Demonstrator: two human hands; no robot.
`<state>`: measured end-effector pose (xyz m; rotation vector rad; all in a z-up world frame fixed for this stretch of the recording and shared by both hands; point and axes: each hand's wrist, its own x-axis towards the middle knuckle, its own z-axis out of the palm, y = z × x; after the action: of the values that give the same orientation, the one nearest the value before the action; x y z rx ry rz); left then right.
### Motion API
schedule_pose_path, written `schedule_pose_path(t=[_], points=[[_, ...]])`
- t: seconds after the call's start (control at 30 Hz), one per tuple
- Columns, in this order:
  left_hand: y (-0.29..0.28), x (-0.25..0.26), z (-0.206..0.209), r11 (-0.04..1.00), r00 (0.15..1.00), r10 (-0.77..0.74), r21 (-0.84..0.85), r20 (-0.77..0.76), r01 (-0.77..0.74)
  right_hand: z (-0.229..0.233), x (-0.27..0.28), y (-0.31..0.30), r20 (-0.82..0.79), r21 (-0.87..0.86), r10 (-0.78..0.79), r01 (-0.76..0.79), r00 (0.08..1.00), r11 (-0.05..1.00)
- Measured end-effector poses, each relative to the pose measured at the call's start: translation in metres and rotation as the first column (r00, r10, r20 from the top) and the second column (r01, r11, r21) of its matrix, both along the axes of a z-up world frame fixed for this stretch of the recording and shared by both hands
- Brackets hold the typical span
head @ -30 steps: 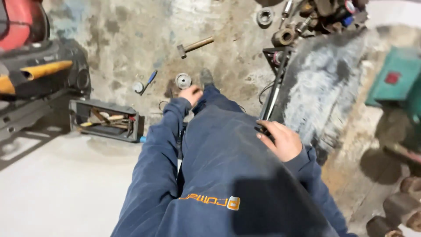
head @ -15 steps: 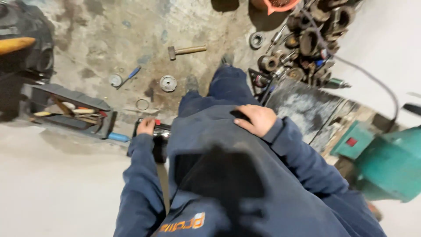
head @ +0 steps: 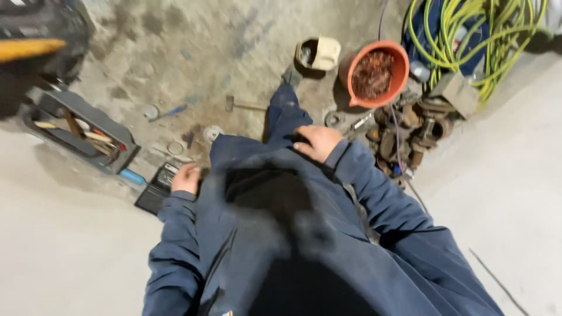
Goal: The person uses a hammer and a metal bar to tap and adjust a copper-wound stator coil seated in a metal housing. They repeatedly reposition the bar and strike it to seat the coil, then lift the assembly to inspect the winding and place it on a wooden workbench among other similar coils.
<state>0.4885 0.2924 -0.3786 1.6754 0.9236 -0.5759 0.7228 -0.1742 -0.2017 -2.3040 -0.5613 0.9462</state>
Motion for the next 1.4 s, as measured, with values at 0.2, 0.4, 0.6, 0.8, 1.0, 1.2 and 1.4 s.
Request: schedule_pose_path(t=[0.2, 0.4, 0.6, 0.8, 1.0, 1.2, 1.4], points=[[-0.121, 0.159, 0.122, 0.933, 0.912, -0.355, 0.020, 0.204, 0.359, -0.031, 0.093, -0.097, 0.069, -0.008, -0.226, 0.227, 0.972, 0.974], [-0.122, 0.158, 0.115, 0.938, 0.933, -0.332, -0.055, 0.142, 0.342, -0.089, 0.092, -0.141, -0.061, -0.045, -0.473, 0.471, 0.879, 0.881], [-0.054, 0.102, 0.054, 0.894, 0.901, -0.401, 0.143, -0.163, 0.424, -0.186, 0.014, -0.174, -0.202, -0.116, -0.476, 0.461, 0.856, 0.880], [-0.049, 0.154, 0.058, 0.829, 0.841, -0.537, 0.143, -0.065, 0.540, -0.254, -0.076, -0.210, -0.151, -0.110, -0.706, 0.698, 0.692, 0.708], [-0.129, 0.282, 0.116, 0.817, 0.817, -0.577, 0.015, 0.027, 0.576, -0.239, -0.092, -0.222, -0.104, -0.403, -0.876, 0.785, 0.471, 0.470], [-0.116, 0.326, 0.100, 0.692, 0.696, -0.715, -0.071, 0.074, 0.719, -0.221, -0.114, -0.191, -0.178, -0.178, -0.924, 0.913, 0.338, 0.368], [-0.050, 0.326, 0.058, 0.648, 0.647, -0.761, 0.072, 0.040, 0.758, -0.227, -0.114, -0.147, -0.195, -0.324, -0.929, 0.874, 0.314, 0.363]])
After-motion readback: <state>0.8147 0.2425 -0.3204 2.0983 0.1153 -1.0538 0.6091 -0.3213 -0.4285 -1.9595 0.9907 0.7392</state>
